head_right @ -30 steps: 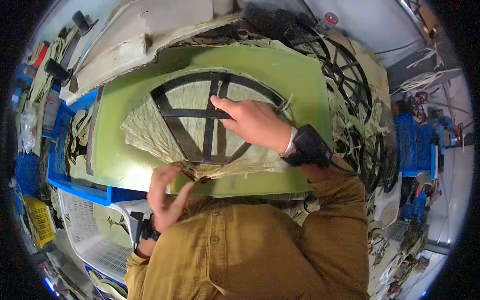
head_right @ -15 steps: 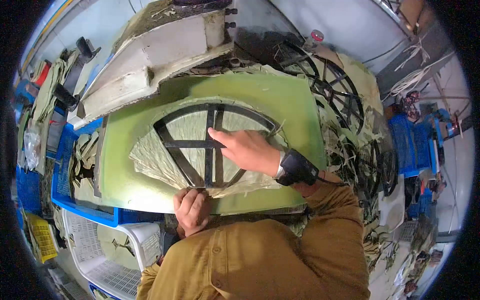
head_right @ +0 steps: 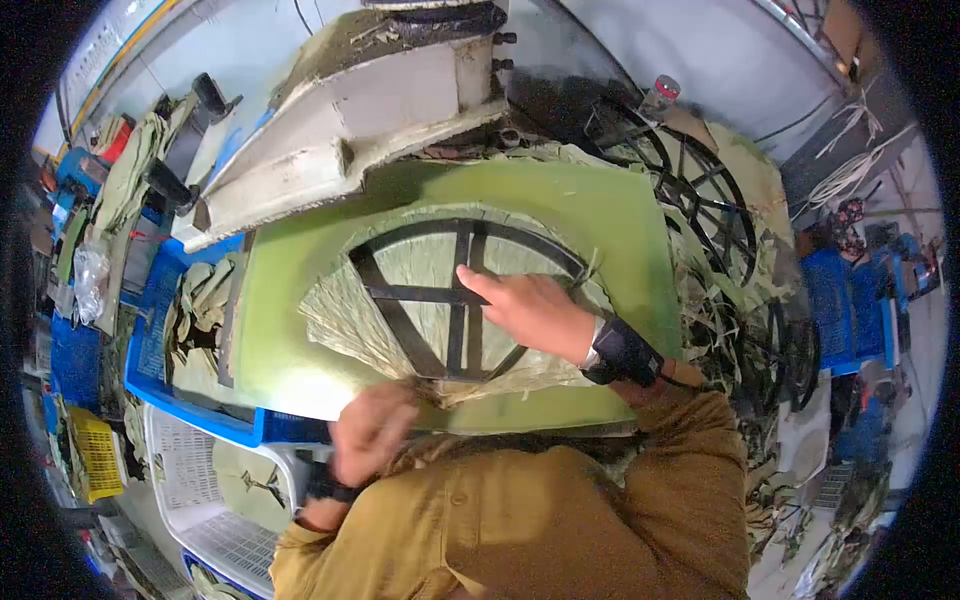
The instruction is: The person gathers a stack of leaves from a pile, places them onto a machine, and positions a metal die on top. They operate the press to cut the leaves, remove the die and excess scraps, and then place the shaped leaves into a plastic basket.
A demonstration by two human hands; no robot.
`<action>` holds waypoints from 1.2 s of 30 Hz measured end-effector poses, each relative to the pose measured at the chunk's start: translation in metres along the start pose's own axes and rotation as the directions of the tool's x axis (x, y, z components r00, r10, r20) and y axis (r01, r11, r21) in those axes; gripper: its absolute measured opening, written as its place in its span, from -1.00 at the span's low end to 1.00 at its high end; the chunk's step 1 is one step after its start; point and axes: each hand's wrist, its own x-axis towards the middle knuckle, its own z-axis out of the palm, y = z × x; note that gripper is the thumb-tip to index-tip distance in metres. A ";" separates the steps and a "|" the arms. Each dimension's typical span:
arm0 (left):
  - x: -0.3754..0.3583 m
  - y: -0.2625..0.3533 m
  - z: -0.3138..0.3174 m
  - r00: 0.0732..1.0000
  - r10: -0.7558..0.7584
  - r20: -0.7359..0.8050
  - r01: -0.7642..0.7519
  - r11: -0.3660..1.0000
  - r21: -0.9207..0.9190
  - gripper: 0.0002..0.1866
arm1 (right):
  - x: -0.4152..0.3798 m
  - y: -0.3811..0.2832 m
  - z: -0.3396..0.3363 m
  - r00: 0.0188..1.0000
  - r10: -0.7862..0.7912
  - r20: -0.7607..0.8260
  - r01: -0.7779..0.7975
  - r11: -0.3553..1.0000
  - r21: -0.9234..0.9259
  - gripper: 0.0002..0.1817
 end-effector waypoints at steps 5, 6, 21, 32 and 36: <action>0.073 -0.036 -0.149 0.586 -0.158 -0.795 0.100 0.987 -0.123 -0.94 | -0.003 -0.019 -0.008 0.993 0.106 0.061 -0.098 0.988 -0.123 -0.35; 0.095 -0.061 -0.182 0.532 -0.011 -0.846 0.038 0.999 0.010 -0.85 | -0.003 -0.027 -0.013 0.995 0.085 0.051 -0.071 0.970 -0.233 -0.36; 0.211 -0.191 -0.302 0.666 -0.002 -0.746 0.222 0.955 0.196 -0.52 | 0.005 -0.077 0.045 0.914 0.221 -0.339 -0.287 0.945 -0.155 -0.41; 0.091 -0.034 -0.179 0.618 0.041 -0.785 0.194 0.960 0.202 -0.78 | 0.003 -0.067 0.057 0.897 0.119 -0.426 -0.210 0.962 -0.175 -0.46; 0.067 0.028 -0.116 0.694 0.158 -0.702 0.144 0.925 0.351 -0.79 | -0.011 -0.072 0.041 0.807 0.151 -0.571 -0.133 0.988 0.074 -0.64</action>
